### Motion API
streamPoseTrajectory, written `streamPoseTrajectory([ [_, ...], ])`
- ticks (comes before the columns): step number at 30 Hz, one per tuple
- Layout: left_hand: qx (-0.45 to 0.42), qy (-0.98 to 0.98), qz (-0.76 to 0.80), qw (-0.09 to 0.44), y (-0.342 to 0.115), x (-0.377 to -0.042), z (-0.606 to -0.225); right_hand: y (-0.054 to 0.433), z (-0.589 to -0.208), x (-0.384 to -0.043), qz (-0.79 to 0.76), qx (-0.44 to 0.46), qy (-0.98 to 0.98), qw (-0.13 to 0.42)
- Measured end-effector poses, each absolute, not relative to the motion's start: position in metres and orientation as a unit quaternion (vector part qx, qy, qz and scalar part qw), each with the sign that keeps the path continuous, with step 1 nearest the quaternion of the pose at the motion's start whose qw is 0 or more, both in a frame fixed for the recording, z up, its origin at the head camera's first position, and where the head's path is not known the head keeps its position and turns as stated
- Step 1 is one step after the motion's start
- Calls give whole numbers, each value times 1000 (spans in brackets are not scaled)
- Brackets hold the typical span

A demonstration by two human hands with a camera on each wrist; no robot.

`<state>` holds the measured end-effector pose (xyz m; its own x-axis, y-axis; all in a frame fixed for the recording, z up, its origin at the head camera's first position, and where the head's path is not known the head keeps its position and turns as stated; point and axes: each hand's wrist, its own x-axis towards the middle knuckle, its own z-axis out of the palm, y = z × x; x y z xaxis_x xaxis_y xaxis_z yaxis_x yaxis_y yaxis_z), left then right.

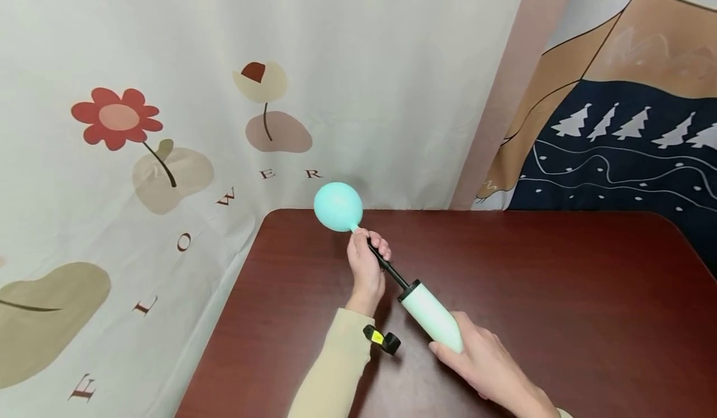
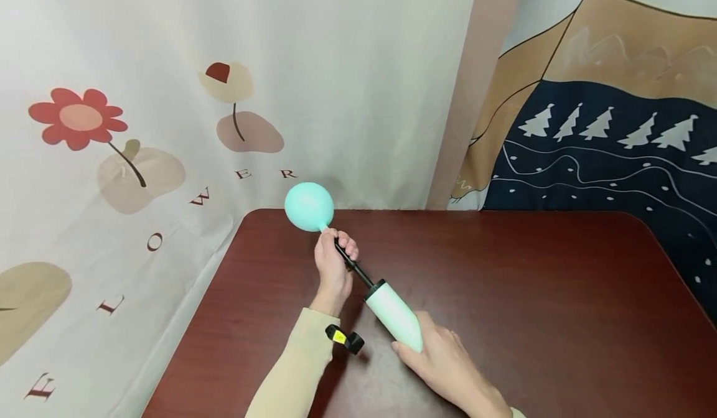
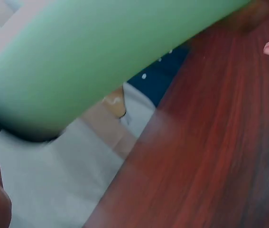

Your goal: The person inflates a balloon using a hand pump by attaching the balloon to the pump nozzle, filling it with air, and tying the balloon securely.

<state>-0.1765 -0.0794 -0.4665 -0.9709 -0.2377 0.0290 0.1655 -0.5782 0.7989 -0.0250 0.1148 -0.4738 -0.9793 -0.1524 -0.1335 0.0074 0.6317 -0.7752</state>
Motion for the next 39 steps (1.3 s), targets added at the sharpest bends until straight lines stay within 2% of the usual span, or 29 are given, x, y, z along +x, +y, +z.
streamPoseTrajectory([
  [6,46,-439,-888,130,-97,-190,-462,137,-480,-8,-369,-50,925,81],
  [12,46,-426,-893,139,-98,-191,-459,153,-488,7,-343,-92,935,23],
  [14,45,-431,-892,130,-92,-186,-458,153,-488,6,-347,-88,933,35],
  [20,34,-436,-893,107,-63,-168,-459,141,-482,-10,-404,-41,905,127],
  [24,14,-441,-893,92,-49,-155,-459,129,-472,-22,-461,-30,877,136],
  [32,-2,-461,-882,99,-49,-150,-460,112,-465,-38,-408,-65,910,38],
  [36,1,-461,-880,112,-63,-161,-454,104,-467,-37,-423,-66,903,35],
  [39,10,-451,-884,126,-77,-170,-453,105,-470,-32,-438,-63,895,58],
])
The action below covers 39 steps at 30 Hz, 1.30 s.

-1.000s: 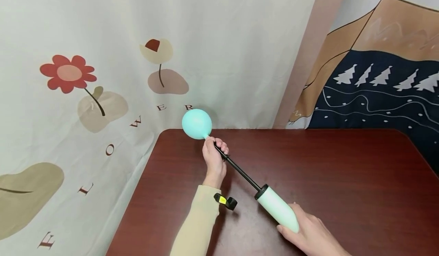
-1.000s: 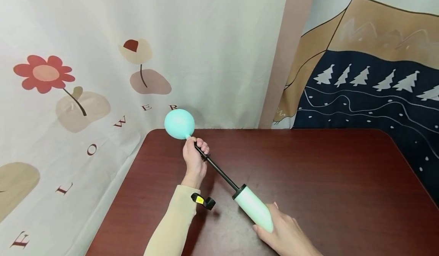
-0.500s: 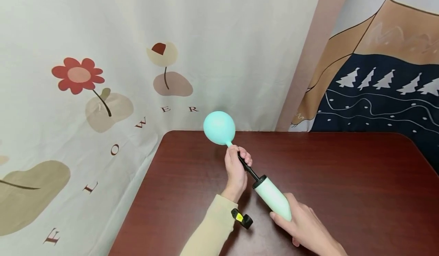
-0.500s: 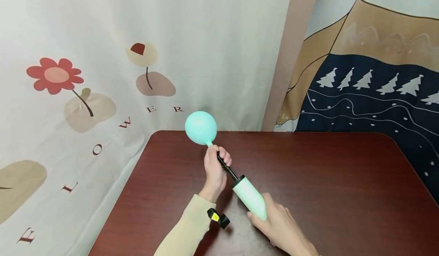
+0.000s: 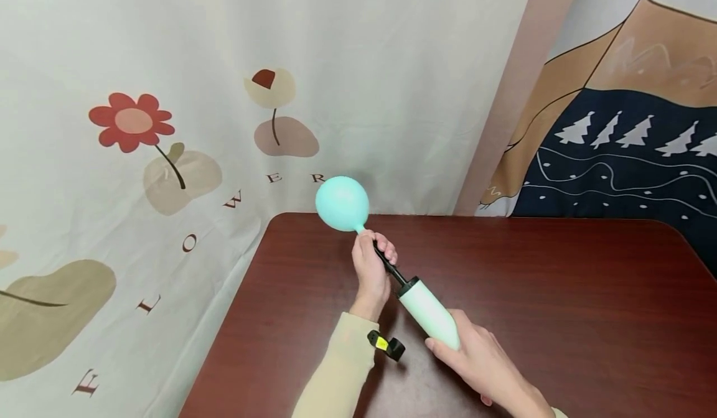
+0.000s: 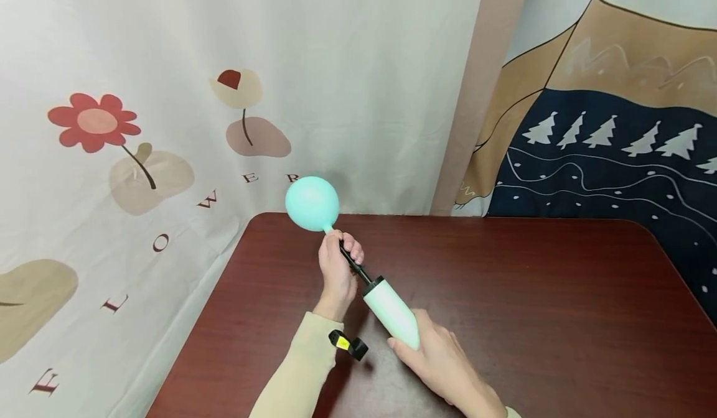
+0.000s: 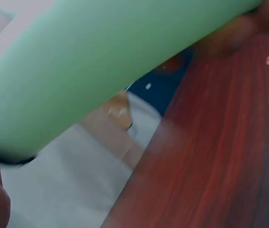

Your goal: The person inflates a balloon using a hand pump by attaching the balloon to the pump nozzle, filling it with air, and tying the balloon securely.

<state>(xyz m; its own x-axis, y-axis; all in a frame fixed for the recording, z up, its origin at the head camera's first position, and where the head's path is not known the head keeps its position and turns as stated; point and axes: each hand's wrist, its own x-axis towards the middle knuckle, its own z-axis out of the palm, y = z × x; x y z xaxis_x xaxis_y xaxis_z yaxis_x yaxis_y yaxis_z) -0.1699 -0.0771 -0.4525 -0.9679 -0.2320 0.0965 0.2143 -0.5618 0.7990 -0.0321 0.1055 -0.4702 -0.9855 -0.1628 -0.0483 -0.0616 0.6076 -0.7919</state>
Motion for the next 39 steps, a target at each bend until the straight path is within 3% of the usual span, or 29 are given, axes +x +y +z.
streamPoseTrajectory([
  [10,39,-421,-891,168,-121,-191,-444,135,-488,-14,-382,-96,916,72],
  [17,14,-443,-884,150,-103,-182,-446,133,-483,-20,-462,-92,871,141],
  [20,5,-445,-885,136,-87,-175,-449,125,-477,-26,-466,-81,871,132],
  [27,-8,-473,-876,89,-61,-156,-457,108,-466,-45,-412,-90,907,21],
  [35,1,-450,-888,96,-70,-164,-458,102,-468,-44,-433,-67,898,46],
  [39,3,-445,-889,108,-80,-172,-455,106,-469,-37,-456,-46,884,89],
])
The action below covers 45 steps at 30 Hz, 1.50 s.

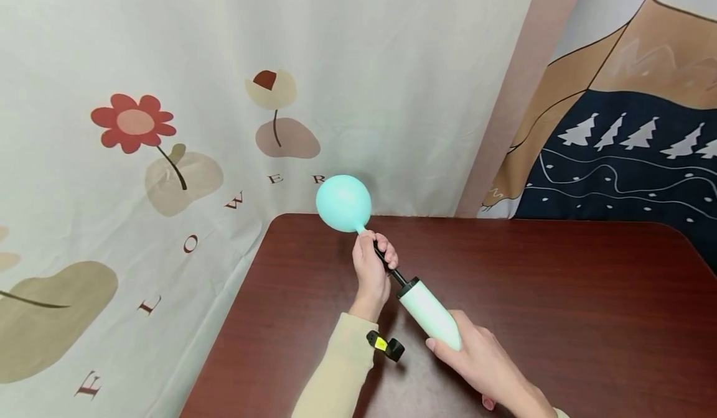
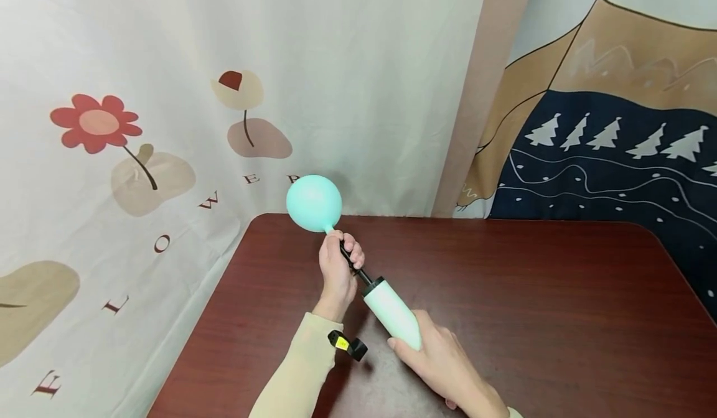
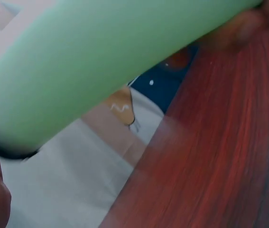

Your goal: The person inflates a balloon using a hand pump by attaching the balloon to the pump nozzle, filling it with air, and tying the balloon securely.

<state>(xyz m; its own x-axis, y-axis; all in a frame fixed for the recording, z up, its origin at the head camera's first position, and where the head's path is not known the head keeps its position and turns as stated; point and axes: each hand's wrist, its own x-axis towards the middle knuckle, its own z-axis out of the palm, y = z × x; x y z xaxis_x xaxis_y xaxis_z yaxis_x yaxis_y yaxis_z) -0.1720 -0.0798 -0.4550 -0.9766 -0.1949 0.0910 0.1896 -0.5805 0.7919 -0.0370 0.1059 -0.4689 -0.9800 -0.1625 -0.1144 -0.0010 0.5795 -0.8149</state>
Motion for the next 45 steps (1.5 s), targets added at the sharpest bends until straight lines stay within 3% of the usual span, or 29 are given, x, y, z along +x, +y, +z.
streamPoseTrajectory([
  [5,17,-437,-891,125,-92,-180,-454,120,-475,-23,-430,-43,895,115],
  [14,15,-435,-887,155,-106,-190,-451,143,-490,-7,-400,-76,909,93],
  [21,13,-439,-889,129,-89,-177,-459,134,-494,-15,-386,-84,915,81],
  [27,-12,-442,-890,109,-66,-165,-460,120,-481,-30,-452,-59,883,113],
  [34,-27,-468,-877,100,-53,-154,-462,109,-473,-47,-407,-90,909,10],
  [43,-25,-455,-883,108,-67,-166,-454,107,-471,-41,-435,-73,897,24],
  [45,-18,-446,-888,114,-72,-170,-452,109,-470,-38,-448,-64,890,52],
])
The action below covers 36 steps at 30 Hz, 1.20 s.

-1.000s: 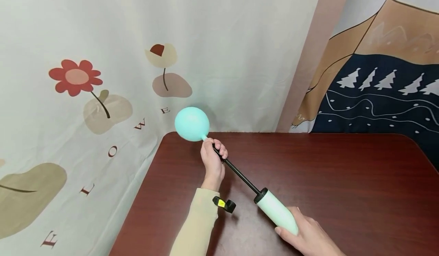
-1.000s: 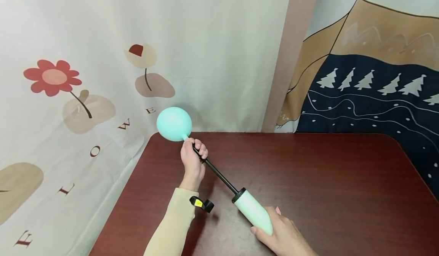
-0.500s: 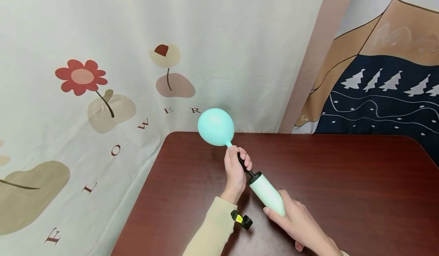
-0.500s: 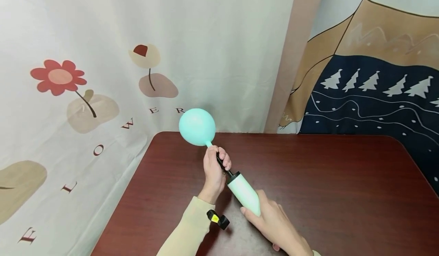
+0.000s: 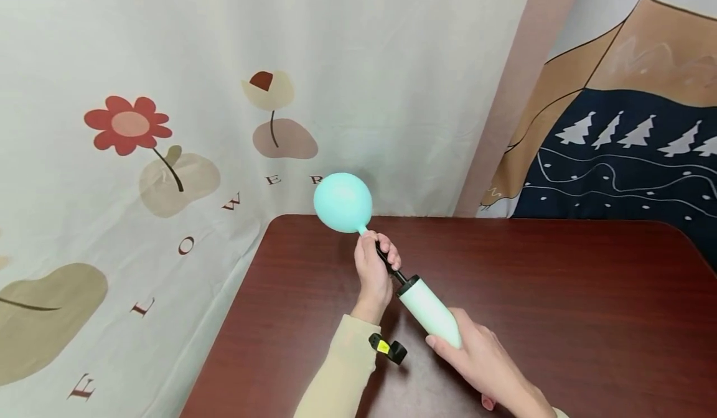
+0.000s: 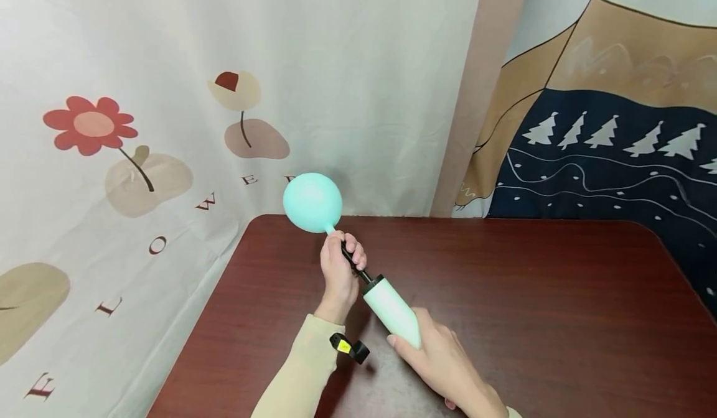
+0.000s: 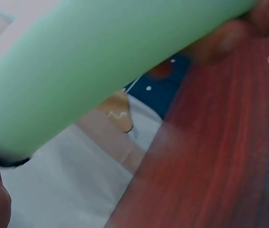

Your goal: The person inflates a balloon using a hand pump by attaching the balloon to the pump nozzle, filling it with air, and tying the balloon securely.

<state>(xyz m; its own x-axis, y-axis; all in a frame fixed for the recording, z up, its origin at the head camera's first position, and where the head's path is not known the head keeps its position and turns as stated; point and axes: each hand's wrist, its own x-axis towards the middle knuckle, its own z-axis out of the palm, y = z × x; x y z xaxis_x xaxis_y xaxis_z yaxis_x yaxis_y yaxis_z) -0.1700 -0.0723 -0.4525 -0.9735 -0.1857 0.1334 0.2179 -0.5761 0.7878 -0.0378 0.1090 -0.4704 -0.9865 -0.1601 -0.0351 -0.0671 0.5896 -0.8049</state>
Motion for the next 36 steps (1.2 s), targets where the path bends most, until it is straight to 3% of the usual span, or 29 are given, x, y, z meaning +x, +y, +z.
streamPoseTrajectory([
  [5,-4,-433,-891,136,-90,-180,-449,121,-470,-26,-478,-34,866,144],
  [7,-1,-433,-891,141,-97,-183,-449,127,-473,-23,-467,-41,870,154],
  [14,16,-413,-894,170,-116,-188,-448,145,-483,-13,-436,-96,886,129],
  [18,13,-411,-894,181,-116,-187,-449,147,-486,-12,-440,-104,880,146],
  [24,4,-434,-888,154,-100,-179,-454,136,-484,-20,-378,-79,913,131],
  [31,-1,-428,-893,136,-76,-166,-461,121,-475,-27,-422,-60,895,131],
  [36,-11,-444,-890,108,-58,-156,-465,112,-471,-36,-432,-70,894,91],
])
